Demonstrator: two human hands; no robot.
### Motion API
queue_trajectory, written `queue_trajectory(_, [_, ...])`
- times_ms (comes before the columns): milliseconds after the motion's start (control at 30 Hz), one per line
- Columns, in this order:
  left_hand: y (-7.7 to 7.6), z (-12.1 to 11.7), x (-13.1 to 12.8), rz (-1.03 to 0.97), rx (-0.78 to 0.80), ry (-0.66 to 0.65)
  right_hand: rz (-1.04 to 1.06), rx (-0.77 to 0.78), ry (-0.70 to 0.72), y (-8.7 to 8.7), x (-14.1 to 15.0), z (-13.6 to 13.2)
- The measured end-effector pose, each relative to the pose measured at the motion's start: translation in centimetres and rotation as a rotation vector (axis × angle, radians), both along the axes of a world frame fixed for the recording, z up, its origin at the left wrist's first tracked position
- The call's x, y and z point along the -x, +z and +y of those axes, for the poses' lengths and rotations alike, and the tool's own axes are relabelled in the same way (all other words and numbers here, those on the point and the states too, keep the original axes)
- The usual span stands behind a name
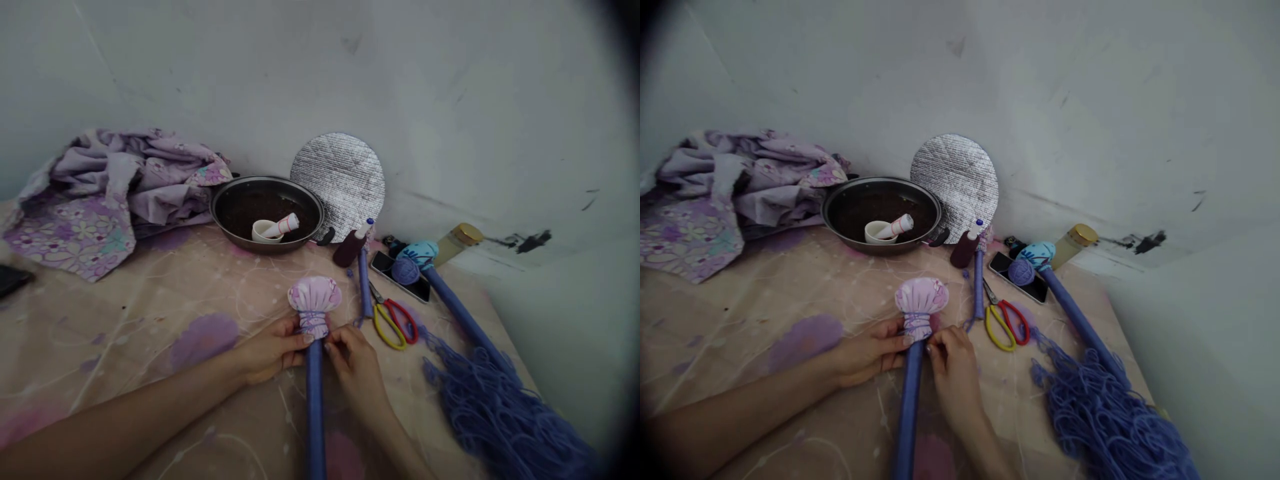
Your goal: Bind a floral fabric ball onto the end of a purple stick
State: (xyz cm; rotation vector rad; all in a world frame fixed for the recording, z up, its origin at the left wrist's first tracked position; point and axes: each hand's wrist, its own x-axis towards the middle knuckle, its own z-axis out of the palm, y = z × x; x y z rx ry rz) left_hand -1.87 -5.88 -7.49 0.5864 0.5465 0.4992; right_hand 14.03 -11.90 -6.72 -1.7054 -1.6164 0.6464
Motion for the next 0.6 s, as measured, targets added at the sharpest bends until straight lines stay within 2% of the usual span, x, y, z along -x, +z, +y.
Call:
queue_trajectory(200, [0.0, 0.0, 0.0, -0.002, 0.012, 0.0, -0.002, 0.016, 0.023, 0.3, -0.4, 0.1])
queue_trajectory(400, [0.2, -0.1, -0.1, -0.006, 0.0, -0.002, 0.088, -0.004, 0.001, -0.5, 0.0, 0.1])
queue_trajectory(600, [0.1, 0.0, 0.0, -0.008, -0.015, -0.013, 0.181, 0.068, 0.03, -0.5, -0.8, 0.5])
